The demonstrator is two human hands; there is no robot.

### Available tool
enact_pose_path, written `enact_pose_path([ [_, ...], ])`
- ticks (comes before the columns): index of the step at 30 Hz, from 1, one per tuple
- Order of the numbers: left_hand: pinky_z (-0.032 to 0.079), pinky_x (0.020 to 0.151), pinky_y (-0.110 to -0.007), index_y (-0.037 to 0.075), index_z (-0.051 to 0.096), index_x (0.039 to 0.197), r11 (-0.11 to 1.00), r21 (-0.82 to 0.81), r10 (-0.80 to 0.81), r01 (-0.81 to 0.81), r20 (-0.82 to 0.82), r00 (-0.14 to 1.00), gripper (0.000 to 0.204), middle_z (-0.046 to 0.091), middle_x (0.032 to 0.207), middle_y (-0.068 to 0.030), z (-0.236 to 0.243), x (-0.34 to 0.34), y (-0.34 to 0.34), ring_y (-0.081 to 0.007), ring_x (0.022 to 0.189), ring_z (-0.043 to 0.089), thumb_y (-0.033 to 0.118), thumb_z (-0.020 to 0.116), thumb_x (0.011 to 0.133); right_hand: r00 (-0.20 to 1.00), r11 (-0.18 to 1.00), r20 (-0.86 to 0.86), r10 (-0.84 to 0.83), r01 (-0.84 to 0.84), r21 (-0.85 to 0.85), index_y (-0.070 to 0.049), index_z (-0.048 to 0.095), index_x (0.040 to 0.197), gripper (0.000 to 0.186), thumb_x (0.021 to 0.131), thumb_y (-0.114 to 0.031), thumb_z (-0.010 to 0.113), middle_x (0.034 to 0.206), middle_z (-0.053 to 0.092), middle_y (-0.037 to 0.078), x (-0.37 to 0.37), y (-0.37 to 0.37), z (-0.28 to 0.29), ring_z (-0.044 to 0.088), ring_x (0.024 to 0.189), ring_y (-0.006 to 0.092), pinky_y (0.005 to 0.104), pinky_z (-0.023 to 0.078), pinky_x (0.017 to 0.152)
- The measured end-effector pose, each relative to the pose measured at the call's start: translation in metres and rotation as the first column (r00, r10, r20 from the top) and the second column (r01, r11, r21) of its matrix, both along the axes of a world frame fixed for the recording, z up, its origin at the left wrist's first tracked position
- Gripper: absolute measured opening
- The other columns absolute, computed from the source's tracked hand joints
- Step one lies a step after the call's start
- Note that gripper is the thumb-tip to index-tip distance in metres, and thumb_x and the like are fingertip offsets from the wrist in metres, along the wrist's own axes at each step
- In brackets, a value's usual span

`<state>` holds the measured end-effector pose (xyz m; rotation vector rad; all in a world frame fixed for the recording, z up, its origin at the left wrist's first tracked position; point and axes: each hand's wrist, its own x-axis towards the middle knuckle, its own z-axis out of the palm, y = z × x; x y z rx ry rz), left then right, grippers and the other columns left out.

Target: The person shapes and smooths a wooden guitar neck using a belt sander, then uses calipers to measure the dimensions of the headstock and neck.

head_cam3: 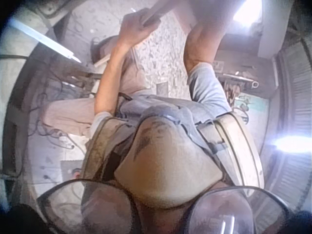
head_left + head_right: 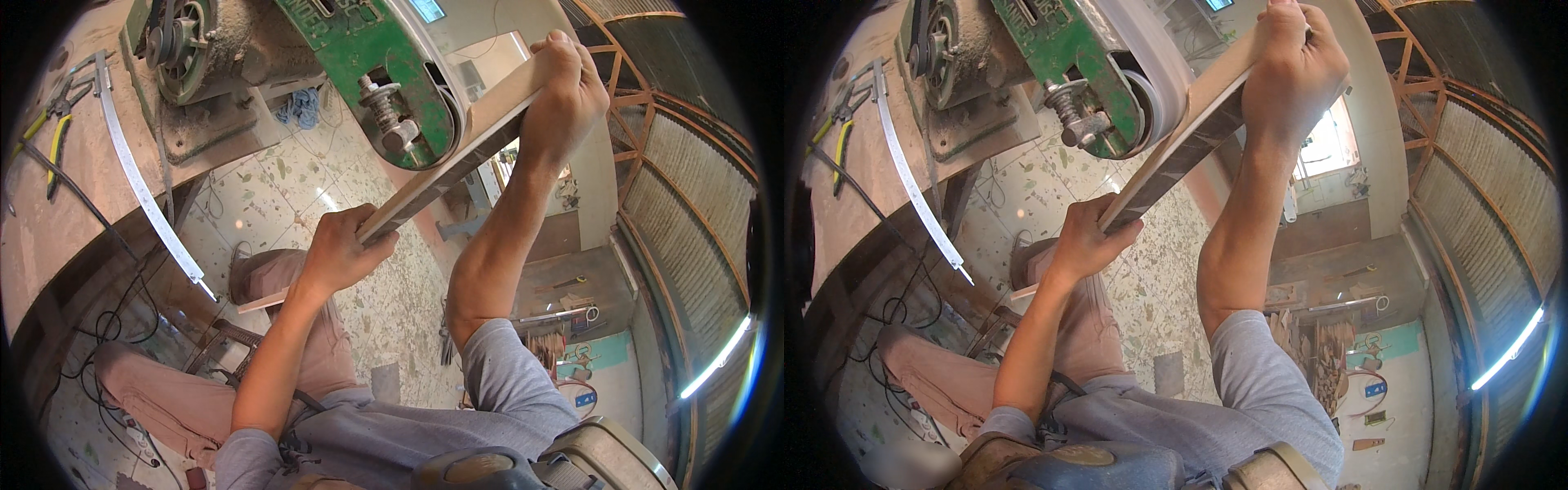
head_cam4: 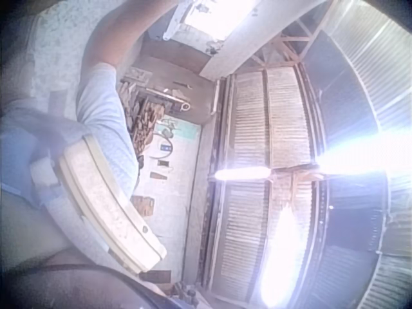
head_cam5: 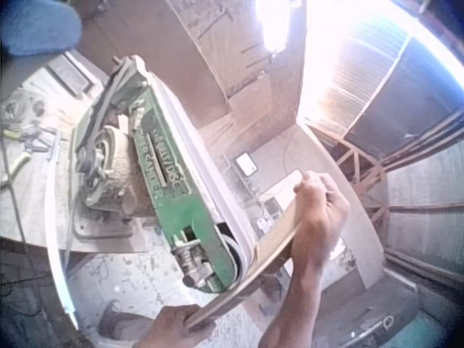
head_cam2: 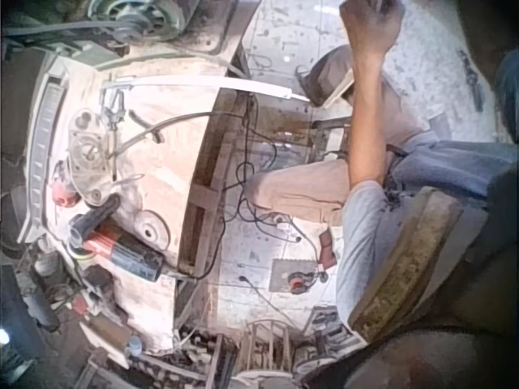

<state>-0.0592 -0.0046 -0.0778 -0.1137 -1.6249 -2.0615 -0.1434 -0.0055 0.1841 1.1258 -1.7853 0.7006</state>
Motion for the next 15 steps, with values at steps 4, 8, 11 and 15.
enact_pose_path([
  [4,0.051,0.059,-0.034,-0.006,0.072,0.09,0.988,0.087,-0.13,0.131,-0.02,0.991,0.039,0.067,0.064,-0.0134,-0.008,-0.005,0.002,-0.0177,0.058,0.065,0.033,0.08,0.084,0.987,0.987,-0.024,-0.161,0.161,0.002,0.002,0.076,0.089,0.038,0.095,-0.033,0.063,0.076,0.071,0.008,0.012,-0.007,-0.003,0.063,0.072,0.0146,0.0302,0.048,0.071],
  [8,0.053,0.062,-0.034,-0.005,0.074,0.092,0.939,0.158,-0.307,0.306,-0.015,0.952,0.042,0.07,0.069,-0.0126,-0.013,-0.005,0.002,-0.0173,0.063,0.068,0.036,0.08,0.085,0.927,0.929,-0.11,-0.358,0.366,0.06,0.002,0.077,0.096,0.042,0.095,-0.037,0.062,0.079,0.073,0.014,0.025,-0.009,0.0,0.067,0.076,0.023,0.0367,0.052,0.075],
  [11,0.055,0.062,-0.032,-0.005,0.074,0.09,0.898,0.194,-0.395,0.395,-0.044,0.918,0.043,0.071,0.069,-0.0098,-0.019,-0.009,0.002,-0.0145,0.062,0.068,0.037,0.082,0.084,0.834,0.837,-0.186,-0.52,0.54,0.083,-0.001,0.078,0.101,0.044,0.095,-0.041,0.06,0.085,0.075,0.02,0.032,-0.011,0.002,0.071,0.083,0.032,0.0433,0.054,0.08],
  [15,0.055,0.062,-0.031,-0.004,0.073,0.088,0.832,0.259,-0.486,0.49,-0.084,0.87,0.039,0.07,0.072,-0.007,-0.022,-0.012,0.003,-0.0135,0.063,0.068,0.033,0.083,0.085,0.777,0.783,-0.236,-0.584,0.616,0.09,-0.006,0.078,0.107,0.047,0.094,-0.046,0.057,0.097,0.075,0.026,0.034,-0.014,0.002,0.073,0.096,0.0409,0.049,0.054,0.087],
])
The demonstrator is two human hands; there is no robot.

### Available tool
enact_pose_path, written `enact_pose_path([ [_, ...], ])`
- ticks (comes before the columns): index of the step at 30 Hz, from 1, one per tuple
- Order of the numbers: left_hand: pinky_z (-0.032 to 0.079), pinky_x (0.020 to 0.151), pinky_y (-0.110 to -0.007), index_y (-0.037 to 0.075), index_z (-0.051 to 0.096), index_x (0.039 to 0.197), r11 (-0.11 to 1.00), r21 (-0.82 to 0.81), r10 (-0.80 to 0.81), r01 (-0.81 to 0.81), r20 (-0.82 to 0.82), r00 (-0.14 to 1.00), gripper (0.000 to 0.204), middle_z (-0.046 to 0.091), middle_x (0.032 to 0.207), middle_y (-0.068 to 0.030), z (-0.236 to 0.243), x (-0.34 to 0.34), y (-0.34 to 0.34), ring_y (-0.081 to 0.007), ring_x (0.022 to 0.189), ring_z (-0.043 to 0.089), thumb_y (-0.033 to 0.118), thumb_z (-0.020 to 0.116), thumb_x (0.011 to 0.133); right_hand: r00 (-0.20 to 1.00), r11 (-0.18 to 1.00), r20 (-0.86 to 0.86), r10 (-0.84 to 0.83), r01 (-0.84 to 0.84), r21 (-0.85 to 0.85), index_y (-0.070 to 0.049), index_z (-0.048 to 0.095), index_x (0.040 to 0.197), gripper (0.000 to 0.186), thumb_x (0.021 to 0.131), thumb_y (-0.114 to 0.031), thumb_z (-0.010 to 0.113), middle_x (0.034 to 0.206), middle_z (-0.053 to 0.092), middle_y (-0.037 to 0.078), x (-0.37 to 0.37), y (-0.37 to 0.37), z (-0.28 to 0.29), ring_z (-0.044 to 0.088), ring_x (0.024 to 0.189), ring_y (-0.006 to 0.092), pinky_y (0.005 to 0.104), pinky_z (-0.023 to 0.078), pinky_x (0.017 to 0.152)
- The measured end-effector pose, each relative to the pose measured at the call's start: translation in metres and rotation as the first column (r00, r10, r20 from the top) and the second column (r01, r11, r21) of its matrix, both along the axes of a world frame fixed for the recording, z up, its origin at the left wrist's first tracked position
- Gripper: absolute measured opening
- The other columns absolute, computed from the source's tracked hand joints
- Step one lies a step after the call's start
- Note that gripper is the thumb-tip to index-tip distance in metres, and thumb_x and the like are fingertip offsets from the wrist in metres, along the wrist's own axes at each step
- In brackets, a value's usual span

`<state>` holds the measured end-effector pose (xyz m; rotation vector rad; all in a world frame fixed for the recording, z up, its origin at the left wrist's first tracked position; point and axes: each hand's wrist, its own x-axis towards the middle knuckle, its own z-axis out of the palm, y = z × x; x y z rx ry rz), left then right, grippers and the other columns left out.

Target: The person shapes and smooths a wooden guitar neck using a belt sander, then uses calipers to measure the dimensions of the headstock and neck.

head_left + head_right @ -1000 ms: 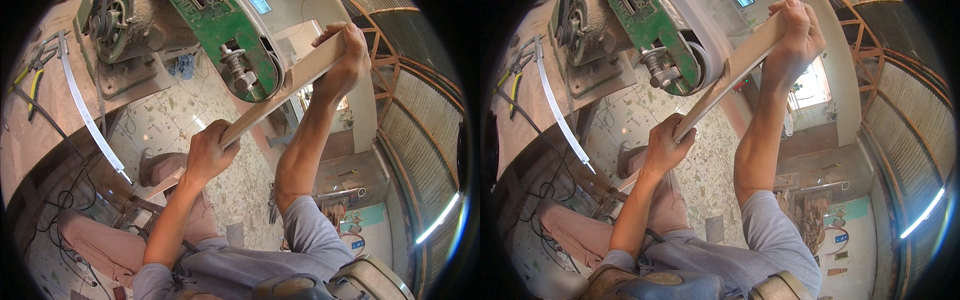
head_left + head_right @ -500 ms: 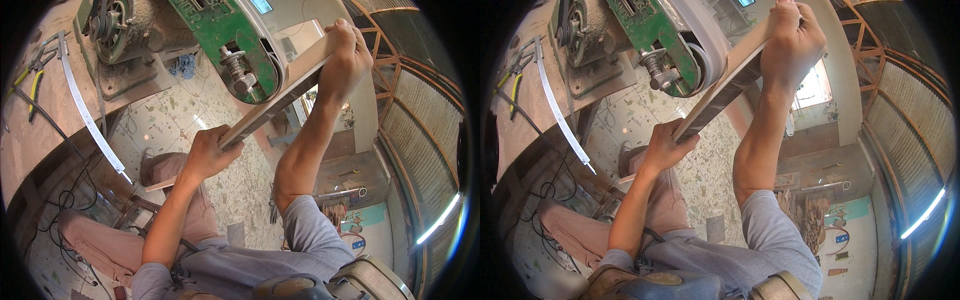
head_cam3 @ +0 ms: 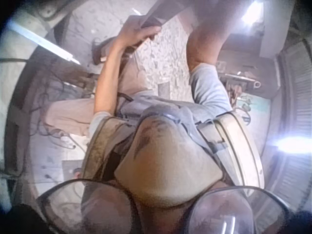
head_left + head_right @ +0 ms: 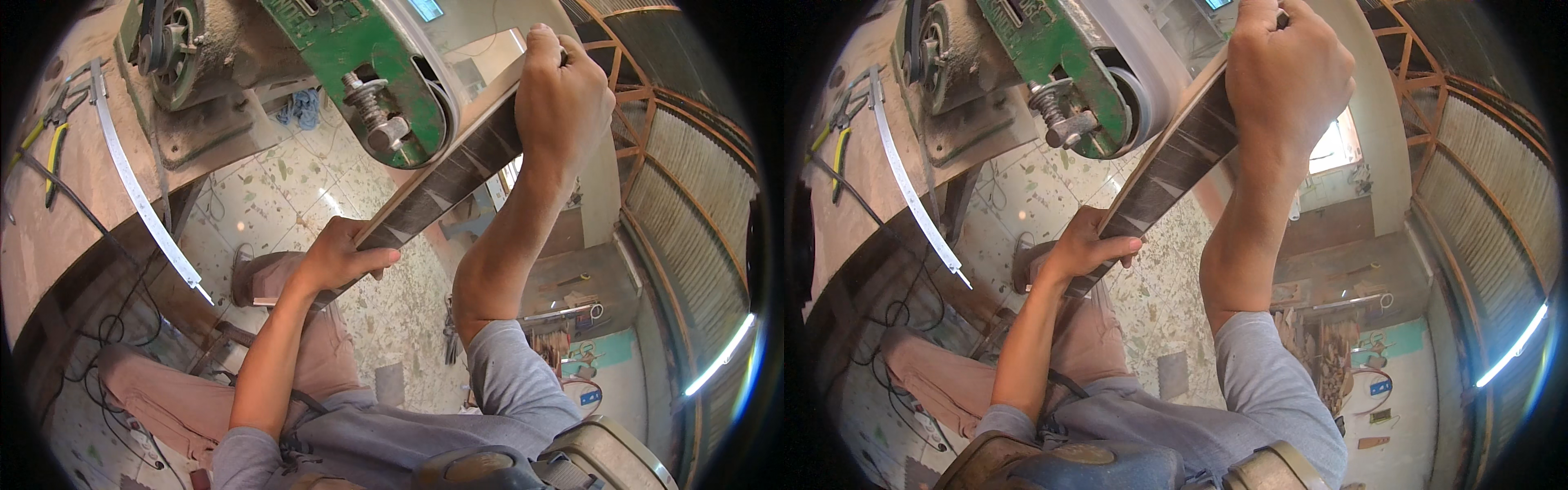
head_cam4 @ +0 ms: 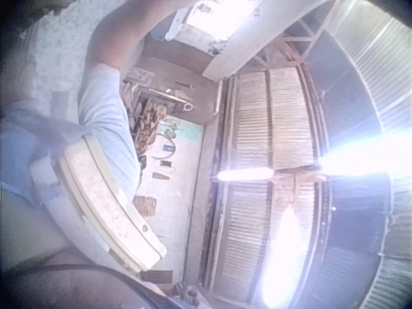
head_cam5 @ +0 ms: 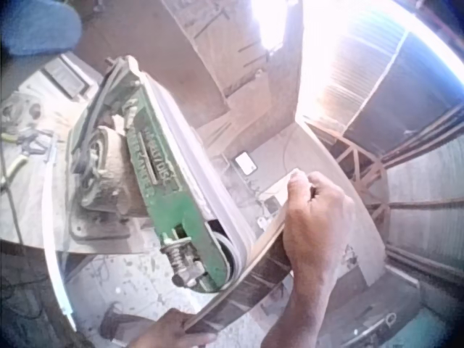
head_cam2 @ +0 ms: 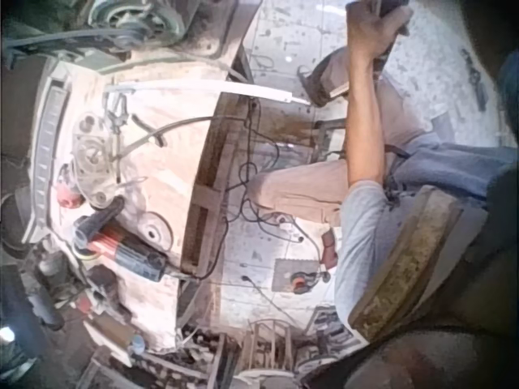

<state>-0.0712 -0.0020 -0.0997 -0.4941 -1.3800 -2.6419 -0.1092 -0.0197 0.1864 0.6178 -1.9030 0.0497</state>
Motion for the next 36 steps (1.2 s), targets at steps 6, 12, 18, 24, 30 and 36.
enact_pose_path([
  [6,0.055,0.063,-0.032,-0.003,0.072,0.088,0.976,0.132,-0.167,0.171,-0.037,0.985,0.031,0.069,0.076,-0.0065,0.0,-0.004,0.0,-0.0144,0.065,0.067,0.025,0.084,0.085,0.987,0.987,0.027,-0.158,0.157,0.045,-0.008,0.078,0.113,0.048,0.094,-0.046,0.055,0.103,0.075,0.025,0.004,0.0,0.002,0.071,0.102,0.0447,0.0498,0.053,0.092],
  [12,0.055,0.063,-0.032,-0.003,0.072,0.088,0.971,0.159,-0.178,0.18,-0.029,0.984,0.032,0.068,0.076,-0.0063,0.003,-0.001,0.001,-0.0148,0.065,0.067,0.026,0.085,0.085,0.987,0.985,-0.019,-0.16,0.161,0.06,-0.01,0.079,0.114,0.047,0.094,-0.045,0.055,0.105,0.075,0.025,-0.001,-0.001,0.002,0.072,0.104,0.0441,0.0499,0.053,0.095],
  [18,0.055,0.063,-0.032,-0.002,0.072,0.086,0.956,0.19,-0.216,0.225,-0.069,0.974,0.029,0.068,0.075,-0.0064,0.002,0.001,0.0,-0.0147,0.064,0.066,0.024,0.084,0.085,0.979,0.977,-0.019,-0.205,0.206,0.056,-0.008,0.079,0.113,0.048,0.095,-0.046,0.055,0.104,0.076,0.025,-0.001,-0.003,0.0,0.072,0.102,0.0433,0.0497,0.053,0.094],
  [24,0.053,0.06,-0.035,-0.007,0.07,0.102,0.929,0.219,-0.285,0.298,-0.088,0.954,0.036,0.069,0.078,-0.0118,0.0,0.001,0.0,-0.019,0.062,0.065,0.016,0.083,0.077,0.97,0.967,-0.011,-0.242,0.243,0.077,-0.008,0.08,0.111,0.049,0.095,-0.047,0.055,0.103,0.076,0.025,0.004,-0.007,0.001,0.072,0.102,0.0431,0.0494,0.053,0.095],
  [30,0.053,0.062,-0.032,-0.002,0.072,0.085,0.922,0.211,-0.324,0.325,-0.042,0.945,0.027,0.069,0.075,-0.0067,0.007,0.008,-0.006,-0.0149,0.064,0.066,0.023,0.083,0.084,0.955,0.951,-0.02,-0.295,0.295,0.096,-0.009,0.08,0.111,0.049,0.095,-0.049,0.055,0.105,0.076,0.024,0.002,-0.01,0.002,0.071,0.104,0.0442,0.0495,0.053,0.096],
  [36,0.052,0.06,-0.032,-0.004,0.073,0.089,0.989,0.129,-0.078,0.076,0.016,0.997,0.03,0.07,0.075,-0.0077,0.01,0.007,0.003,-0.0139,0.063,0.065,0.025,0.082,0.084,0.998,1.0,0.062,0.023,-0.024,0.004,-0.004,0.08,0.108,0.043,0.093,-0.041,0.064,0.093,0.077,0.018,-0.003,-0.003,0.005,0.073,0.086,0.0295,0.0376,0.053,0.085],
])
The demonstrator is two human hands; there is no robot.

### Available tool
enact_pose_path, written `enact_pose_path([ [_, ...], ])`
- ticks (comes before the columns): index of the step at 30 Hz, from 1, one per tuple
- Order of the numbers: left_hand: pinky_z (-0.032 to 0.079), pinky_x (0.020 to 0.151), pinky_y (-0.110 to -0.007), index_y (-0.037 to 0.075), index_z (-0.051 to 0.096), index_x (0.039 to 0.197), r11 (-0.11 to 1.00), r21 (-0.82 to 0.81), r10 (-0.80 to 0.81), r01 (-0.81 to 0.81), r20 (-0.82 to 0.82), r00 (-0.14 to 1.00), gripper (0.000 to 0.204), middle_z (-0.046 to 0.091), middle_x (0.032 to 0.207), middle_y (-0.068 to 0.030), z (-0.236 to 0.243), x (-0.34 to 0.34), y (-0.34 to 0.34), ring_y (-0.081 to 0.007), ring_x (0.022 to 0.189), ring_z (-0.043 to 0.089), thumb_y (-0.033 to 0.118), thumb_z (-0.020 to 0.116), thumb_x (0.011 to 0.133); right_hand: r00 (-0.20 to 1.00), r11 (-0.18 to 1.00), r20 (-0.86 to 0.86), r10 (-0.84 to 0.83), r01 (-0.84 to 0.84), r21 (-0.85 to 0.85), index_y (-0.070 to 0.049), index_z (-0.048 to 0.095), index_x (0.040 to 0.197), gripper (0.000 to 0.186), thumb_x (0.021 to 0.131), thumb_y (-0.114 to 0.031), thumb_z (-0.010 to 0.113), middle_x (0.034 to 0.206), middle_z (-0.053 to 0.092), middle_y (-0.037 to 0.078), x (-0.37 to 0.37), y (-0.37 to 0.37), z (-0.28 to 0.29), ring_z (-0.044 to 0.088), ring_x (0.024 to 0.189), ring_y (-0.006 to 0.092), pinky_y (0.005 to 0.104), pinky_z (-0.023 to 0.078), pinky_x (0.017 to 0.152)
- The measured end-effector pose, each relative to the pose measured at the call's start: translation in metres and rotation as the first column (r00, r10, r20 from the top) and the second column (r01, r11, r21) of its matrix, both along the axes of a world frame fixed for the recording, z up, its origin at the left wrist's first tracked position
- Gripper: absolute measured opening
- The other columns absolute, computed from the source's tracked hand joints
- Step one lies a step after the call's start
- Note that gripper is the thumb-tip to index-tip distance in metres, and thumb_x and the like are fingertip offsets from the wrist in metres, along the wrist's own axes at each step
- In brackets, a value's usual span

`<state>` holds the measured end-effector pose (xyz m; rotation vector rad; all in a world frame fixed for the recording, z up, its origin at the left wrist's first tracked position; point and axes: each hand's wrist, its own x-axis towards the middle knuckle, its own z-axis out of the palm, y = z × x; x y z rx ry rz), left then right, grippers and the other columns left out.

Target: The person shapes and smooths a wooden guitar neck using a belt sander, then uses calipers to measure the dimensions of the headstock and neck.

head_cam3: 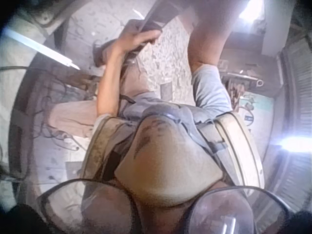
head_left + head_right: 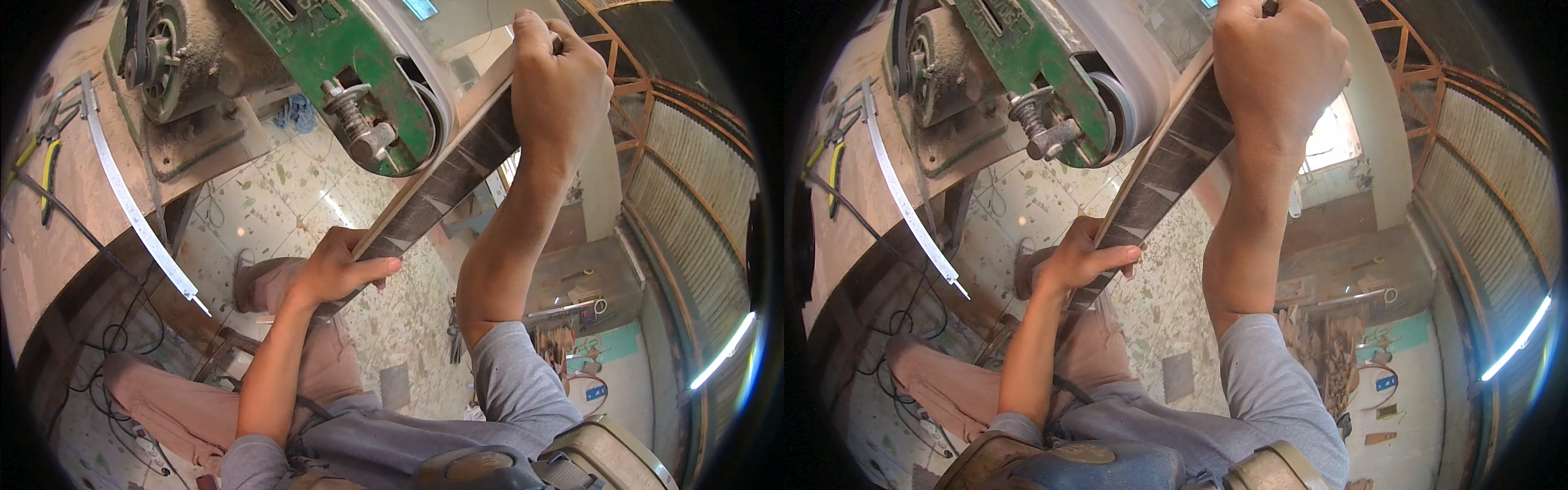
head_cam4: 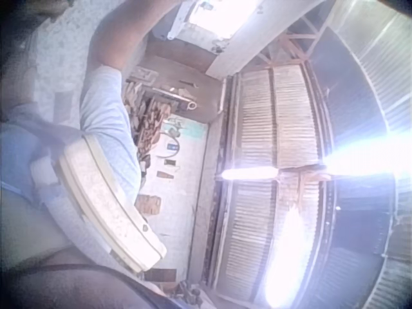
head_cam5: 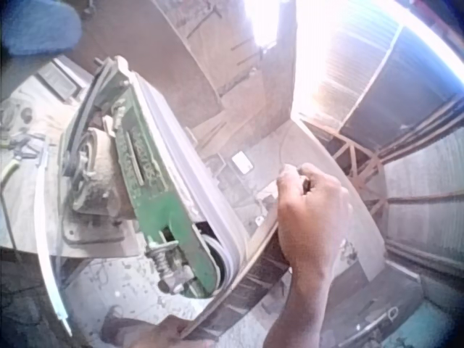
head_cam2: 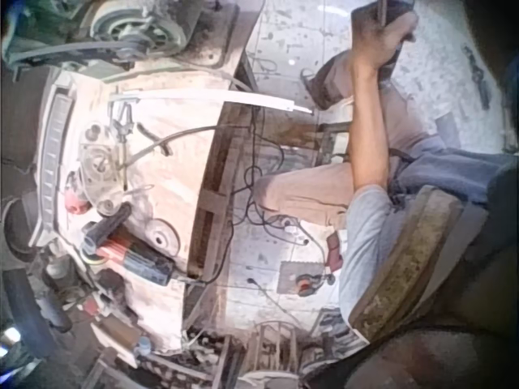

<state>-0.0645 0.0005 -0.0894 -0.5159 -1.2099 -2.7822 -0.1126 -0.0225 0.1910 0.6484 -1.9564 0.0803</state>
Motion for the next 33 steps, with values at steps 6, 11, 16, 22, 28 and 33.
enact_pose_path([
  [6,0.053,0.062,-0.034,-0.001,0.075,0.093,0.886,-0.29,0.388,-0.361,0.039,0.921,0.026,0.071,0.075,-0.0138,0.015,0.01,-0.002,-0.0185,0.061,0.067,0.023,0.081,0.084,0.775,0.79,0.169,0.609,-0.577,-0.207,0.003,0.076,0.092,0.03,0.091,-0.025,0.067,0.077,0.071,0.008,-0.029,0.009,0.008,0.063,0.068,0.0149,0.0259,0.046,0.067],
  [11,0.056,0.066,-0.04,0.003,0.073,0.098,0.613,-0.278,0.756,-0.74,-0.068,0.651,0.026,0.073,0.085,-0.0153,0.006,0.006,0.018,-0.0325,0.071,0.072,0.018,0.082,0.078,0.49,0.56,0.27,0.829,-0.724,-0.403,0.005,0.069,0.086,0.034,0.093,-0.027,0.059,0.078,0.065,0.012,-0.031,0.009,0.002,0.058,0.067,0.0187,0.0301,0.047,0.065],
  [16,0.056,0.069,-0.043,0.004,0.066,0.104,0.391,-0.333,0.881,-0.858,-0.134,0.454,0.035,0.069,0.094,-0.0144,0.006,0.007,0.023,-0.0352,0.08,0.071,0.012,0.082,0.074,-0.04,0.158,0.334,0.942,-0.824,-0.545,0.006,0.064,0.089,0.042,0.095,-0.031,0.047,0.087,0.061,0.017,-0.053,0.018,0.003,0.058,0.084,0.0276,0.039,0.049,0.069],
  [22,0.054,0.073,-0.046,0.004,0.058,0.111,0.285,-0.455,0.91,-0.844,-0.148,0.388,0.047,0.063,0.098,-0.0156,0.008,0.012,0.031,-0.039,0.088,0.067,0.01,0.084,0.072,-0.445,-0.163,0.381,0.81,-0.796,-0.583,0.003,0.07,0.095,0.047,0.1,-0.037,0.046,0.092,0.064,0.016,-0.073,0.027,0.007,0.055,0.088,0.03,0.042,0.048,0.073],
  [28,0.052,0.071,-0.046,0.004,0.057,0.111,0.21,-0.461,0.935,-0.862,-0.162,0.315,0.049,0.061,0.098,-0.0152,0.006,0.013,0.032,-0.0393,0.086,0.066,0.01,0.085,0.071,-0.525,-0.213,0.368,0.768,-0.75,-0.626,0.001,0.071,0.096,0.047,0.101,-0.039,0.048,0.094,0.065,0.015,-0.079,0.032,0.003,0.053,0.089,0.0303,0.0419,0.047,0.075],
  [33,0.054,0.07,-0.046,0.005,0.056,0.111,0.201,-0.458,0.924,-0.866,-0.206,0.323,0.049,0.062,0.096,-0.0148,0.005,0.009,0.027,-0.0373,0.084,0.067,0.009,0.082,0.07,-0.457,-0.164,0.375,0.807,-0.783,-0.601,0.003,0.069,0.094,0.047,0.101,-0.039,0.047,0.094,0.064,0.016,-0.078,0.037,0.006,0.055,0.091,0.0315,0.0428,0.048,0.075],
])
